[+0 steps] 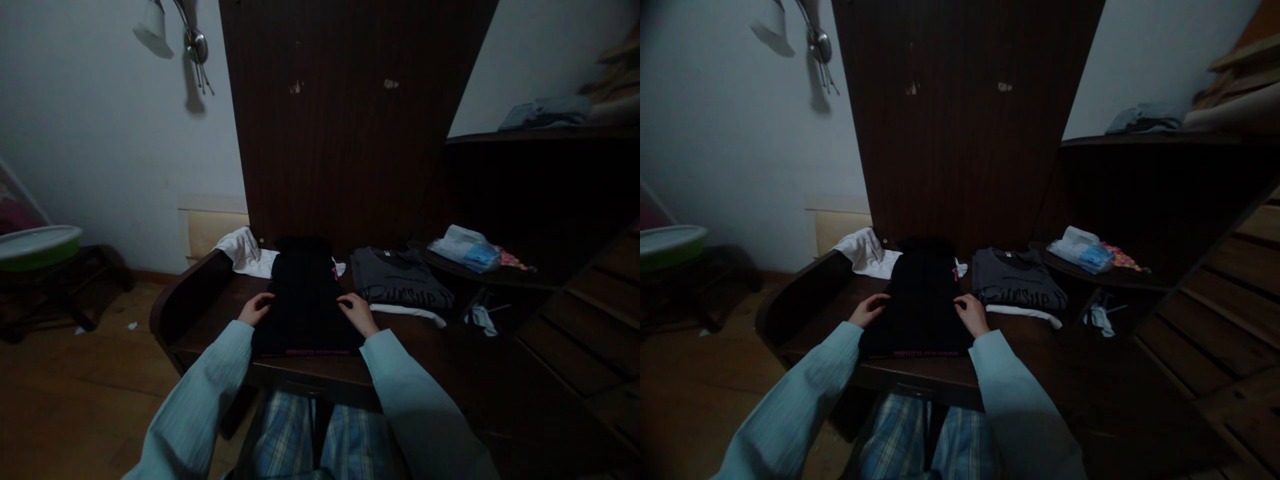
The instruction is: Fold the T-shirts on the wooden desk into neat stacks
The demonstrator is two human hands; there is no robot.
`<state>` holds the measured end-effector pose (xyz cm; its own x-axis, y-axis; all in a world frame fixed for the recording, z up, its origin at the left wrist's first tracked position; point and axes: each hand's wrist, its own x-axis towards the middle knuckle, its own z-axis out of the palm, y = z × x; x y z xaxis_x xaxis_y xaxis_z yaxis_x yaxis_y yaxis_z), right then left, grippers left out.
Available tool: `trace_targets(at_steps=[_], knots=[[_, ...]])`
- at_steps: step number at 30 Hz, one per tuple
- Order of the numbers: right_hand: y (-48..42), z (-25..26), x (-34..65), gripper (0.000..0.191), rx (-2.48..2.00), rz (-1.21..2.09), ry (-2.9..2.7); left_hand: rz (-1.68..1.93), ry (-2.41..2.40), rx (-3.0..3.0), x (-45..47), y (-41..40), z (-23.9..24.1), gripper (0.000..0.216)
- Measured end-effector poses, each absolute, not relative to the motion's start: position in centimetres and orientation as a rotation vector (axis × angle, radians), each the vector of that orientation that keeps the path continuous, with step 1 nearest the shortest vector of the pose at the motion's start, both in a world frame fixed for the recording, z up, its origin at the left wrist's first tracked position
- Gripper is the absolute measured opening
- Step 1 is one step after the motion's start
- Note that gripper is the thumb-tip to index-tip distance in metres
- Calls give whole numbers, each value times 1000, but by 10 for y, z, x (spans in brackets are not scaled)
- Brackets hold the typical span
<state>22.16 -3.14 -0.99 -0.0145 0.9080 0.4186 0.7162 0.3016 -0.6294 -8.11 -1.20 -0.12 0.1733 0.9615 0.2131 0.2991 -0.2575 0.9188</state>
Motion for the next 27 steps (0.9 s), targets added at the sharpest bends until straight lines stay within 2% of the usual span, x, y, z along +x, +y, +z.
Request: trace_targets(at_steps=[12,18,27], knots=[[-34,0,221,26,-1389,166,-1679,1312,1314,1843,-83,-11,-3,26],[-30,-9,220,27,-1569,254,-1807,1201,1417,1806,-85,-3,-10,26],[-31,-6,219,37,-1489,141,-1775,1248,1320,1946,-87,-2,-18,44]])
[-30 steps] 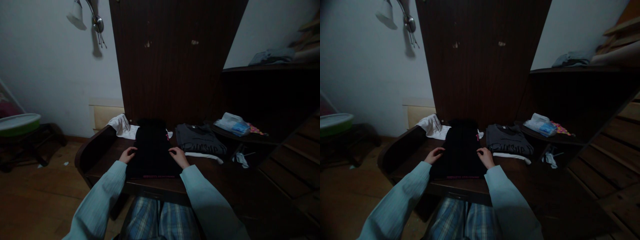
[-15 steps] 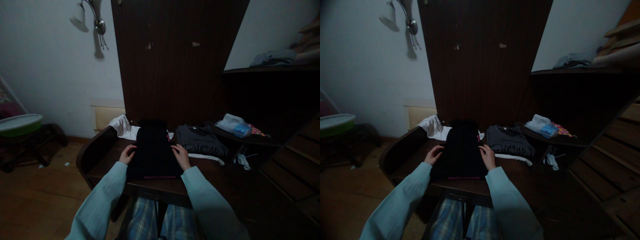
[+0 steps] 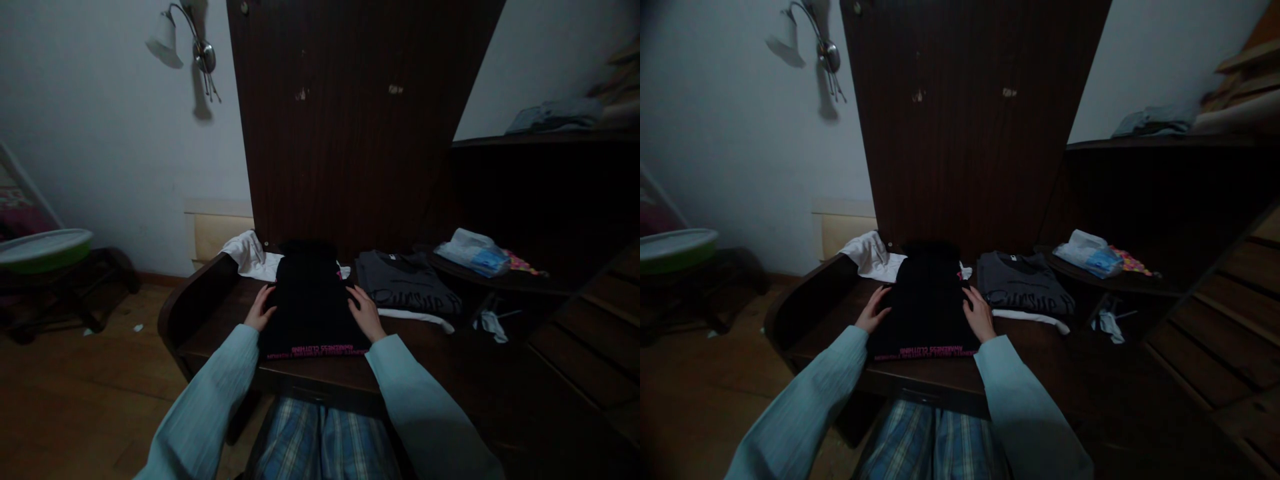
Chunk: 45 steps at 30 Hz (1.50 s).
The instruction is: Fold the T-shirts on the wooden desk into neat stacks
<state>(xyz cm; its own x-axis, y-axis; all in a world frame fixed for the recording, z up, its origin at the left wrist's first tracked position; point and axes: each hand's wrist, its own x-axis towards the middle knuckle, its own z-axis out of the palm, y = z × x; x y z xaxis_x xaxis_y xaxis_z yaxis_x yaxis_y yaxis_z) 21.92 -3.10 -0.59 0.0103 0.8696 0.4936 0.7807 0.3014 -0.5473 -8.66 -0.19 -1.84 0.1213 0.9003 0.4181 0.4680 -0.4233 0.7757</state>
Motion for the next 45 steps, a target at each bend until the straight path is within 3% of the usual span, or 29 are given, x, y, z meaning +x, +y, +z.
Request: trace_targets(at_steps=[6,15,21,25,33,45], knots=[[-31,-10,219,34,-1670,217,-1922,1109,1385,1914,-89,8,-27,40],[-32,-9,218,33,-1606,213,-1862,1204,1305,1901,-89,5,-27,44],[-34,-10,227,37,-1522,507,-1590,1171,1388,1585,-81,-9,-11,80],[-65,-17,241,47,-1481,730,-1381,1162,1456,1451,-91,-44,-5,88],[-124,-12,252,45,-1372,894,-1370,1298,1472,1495,-86,-124,-22,80],[-125,-7,250,33,-1381,811,-1572,1298,1682,1872,-73,-116,-29,41]])
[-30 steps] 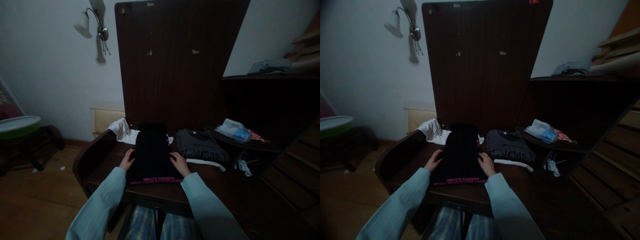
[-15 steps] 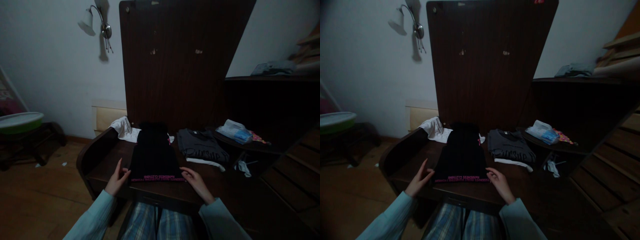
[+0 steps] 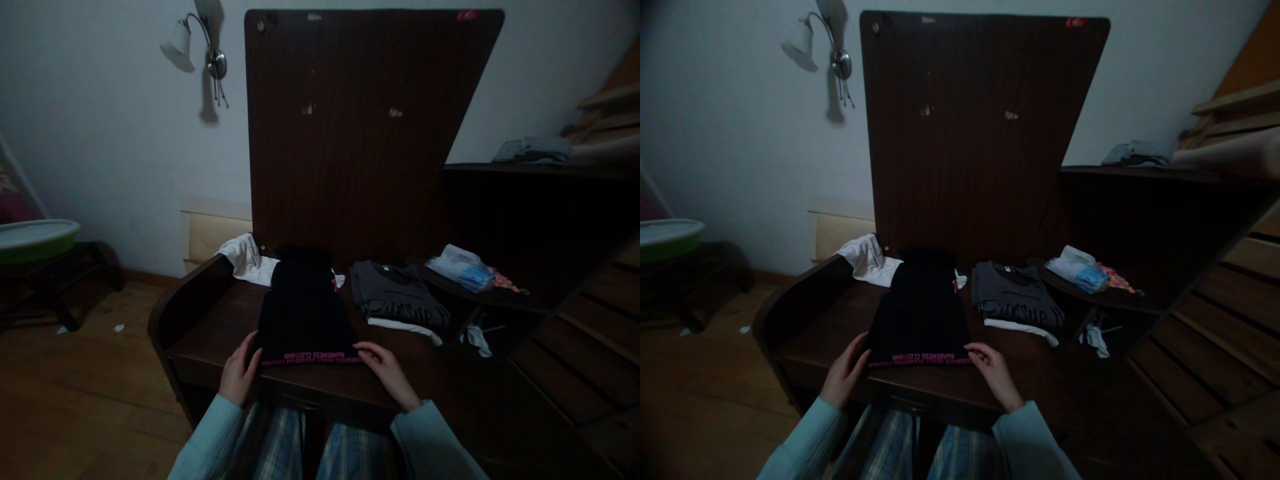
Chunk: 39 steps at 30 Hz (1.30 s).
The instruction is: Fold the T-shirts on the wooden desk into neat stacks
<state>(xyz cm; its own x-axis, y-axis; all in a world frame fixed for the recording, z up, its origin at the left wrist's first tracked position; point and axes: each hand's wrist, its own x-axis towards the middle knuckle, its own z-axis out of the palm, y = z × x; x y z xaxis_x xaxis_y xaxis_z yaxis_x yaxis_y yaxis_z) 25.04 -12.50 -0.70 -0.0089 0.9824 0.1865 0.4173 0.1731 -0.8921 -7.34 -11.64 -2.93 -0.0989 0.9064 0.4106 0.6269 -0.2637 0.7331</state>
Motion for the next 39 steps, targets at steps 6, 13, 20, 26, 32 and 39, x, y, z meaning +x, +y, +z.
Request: trace_targets(at_steps=[6,13,20,26,32,39], knots=[[-156,-7,250,30,-1351,667,-1812,1275,1587,2196,-75,-144,-22,33],[-203,-12,256,27,-1454,746,-1877,1291,1491,2193,-93,-185,-33,28],[-193,-6,255,35,-1498,762,-1784,1276,1472,2152,-97,-184,-44,29],[-191,-21,250,31,-1527,638,-1639,1208,1505,2131,-92,-184,-38,32],[-193,-21,248,29,-1519,658,-1629,1186,1507,2089,-92,-185,-35,34],[-194,-21,244,28,-1516,586,-1624,1180,1472,2036,-91,-181,-35,34]])
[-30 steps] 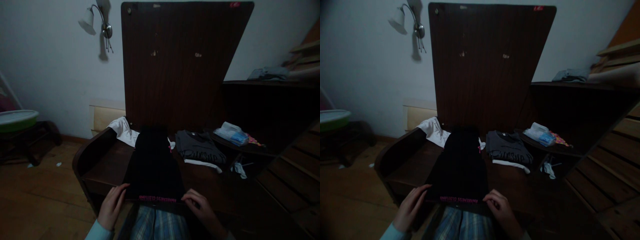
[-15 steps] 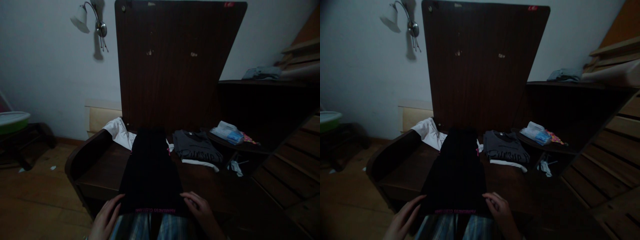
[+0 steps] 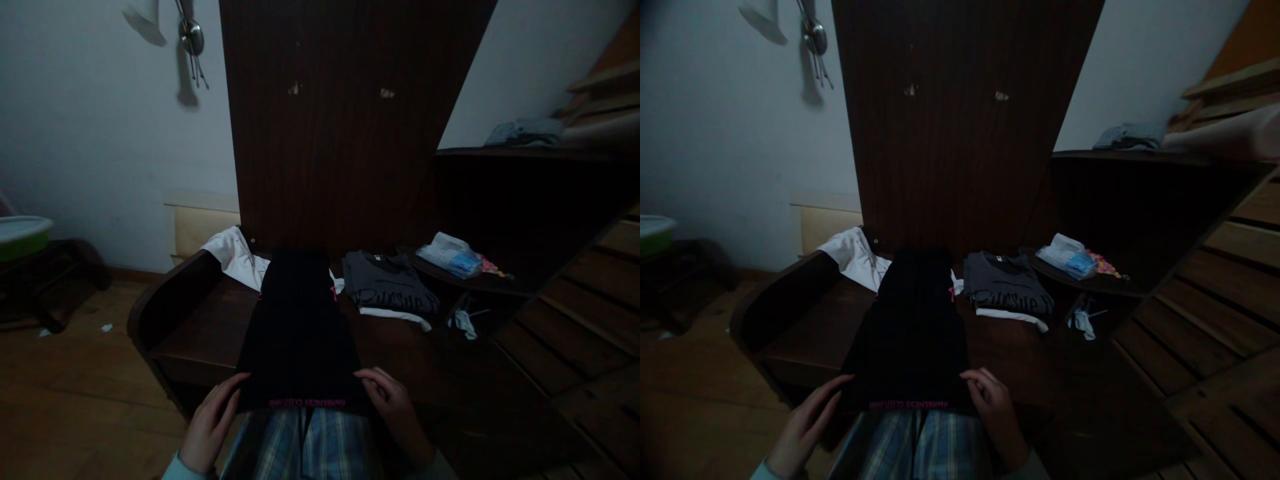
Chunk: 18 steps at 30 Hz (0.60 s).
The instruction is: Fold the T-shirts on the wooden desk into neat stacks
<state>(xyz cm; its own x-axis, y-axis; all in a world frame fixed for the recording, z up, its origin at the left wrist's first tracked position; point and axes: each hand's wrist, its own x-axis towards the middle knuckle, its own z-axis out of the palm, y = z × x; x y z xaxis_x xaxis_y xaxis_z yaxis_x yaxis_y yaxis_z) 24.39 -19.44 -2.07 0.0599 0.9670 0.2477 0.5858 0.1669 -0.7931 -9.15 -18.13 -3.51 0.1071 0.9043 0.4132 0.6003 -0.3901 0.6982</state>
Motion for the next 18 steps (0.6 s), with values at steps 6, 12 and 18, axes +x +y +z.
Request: trace_targets(at_steps=[6,12,18], knots=[[-195,-19,244,31,-1471,651,-1560,1160,1482,1995,-89,-185,-28,35],[-174,-16,247,44,-1412,907,-1371,1185,1467,1931,-92,-171,-18,38],[-120,-3,240,43,-1370,975,-1363,1107,1366,1703,-87,-108,4,57]])
